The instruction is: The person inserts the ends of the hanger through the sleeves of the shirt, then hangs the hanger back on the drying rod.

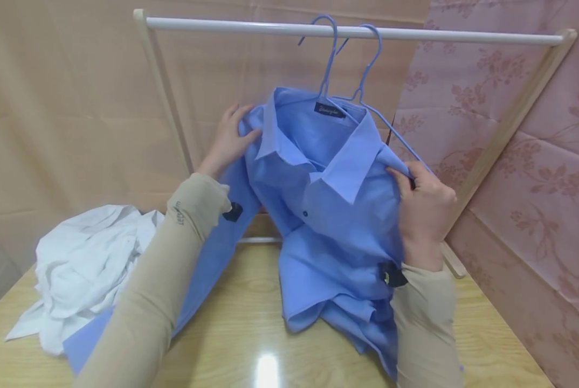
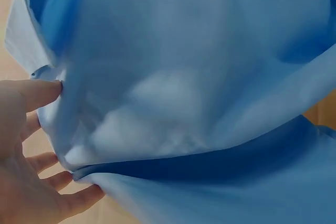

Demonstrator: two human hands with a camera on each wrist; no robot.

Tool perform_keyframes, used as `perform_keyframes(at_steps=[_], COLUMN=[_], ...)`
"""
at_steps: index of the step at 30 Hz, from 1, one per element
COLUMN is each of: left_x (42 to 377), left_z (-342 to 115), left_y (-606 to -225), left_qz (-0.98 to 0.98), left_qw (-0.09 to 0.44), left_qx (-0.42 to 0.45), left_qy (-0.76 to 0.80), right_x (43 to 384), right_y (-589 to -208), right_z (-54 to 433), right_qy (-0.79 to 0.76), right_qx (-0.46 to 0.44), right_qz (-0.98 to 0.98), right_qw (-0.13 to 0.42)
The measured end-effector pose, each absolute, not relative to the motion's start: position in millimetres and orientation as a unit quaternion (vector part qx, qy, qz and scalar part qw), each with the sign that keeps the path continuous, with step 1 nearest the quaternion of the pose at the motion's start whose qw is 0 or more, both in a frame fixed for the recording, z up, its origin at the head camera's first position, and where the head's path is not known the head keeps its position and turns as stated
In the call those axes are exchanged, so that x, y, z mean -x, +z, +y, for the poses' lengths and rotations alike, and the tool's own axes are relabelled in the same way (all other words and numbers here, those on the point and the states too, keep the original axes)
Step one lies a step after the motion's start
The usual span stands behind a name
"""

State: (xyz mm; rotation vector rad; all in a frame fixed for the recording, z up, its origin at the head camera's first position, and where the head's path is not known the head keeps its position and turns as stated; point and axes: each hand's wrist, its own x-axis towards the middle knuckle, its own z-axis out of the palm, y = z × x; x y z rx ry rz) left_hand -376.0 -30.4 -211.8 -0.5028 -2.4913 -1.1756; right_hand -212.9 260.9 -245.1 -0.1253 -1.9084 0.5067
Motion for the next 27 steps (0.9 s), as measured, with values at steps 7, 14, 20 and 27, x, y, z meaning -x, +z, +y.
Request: perform_keyframes(at_steps=[7,14,20,27], left_x=[377.9,377.8,374.6,369.4], left_z=[-25.6,-25.6,-26.8,-31.9], left_y=[-219.2,-221.6,-223.0,-227.2], left_qz=[-0.877,-0.878,-0.886,-0.88], left_qw=[0.177,0.174,0.142,0.13], left_qx=[0.182,0.183,0.173,0.179], left_qy=[-0.407,-0.407,-0.406,-0.421], right_x=[221.9,225.1,222.2,215.1], right_y=[-255.9,-255.2,-254.0,-255.4], right_z=[268.2,272.4,270.3,265.4], right_qy=[0.201,0.193,0.204,0.227], right_qx=[0.022,0.021,0.053,0.057], right_qz=[-0.802,-0.812,-0.837,-0.854], right_qw=[0.562,0.55,0.505,0.465])
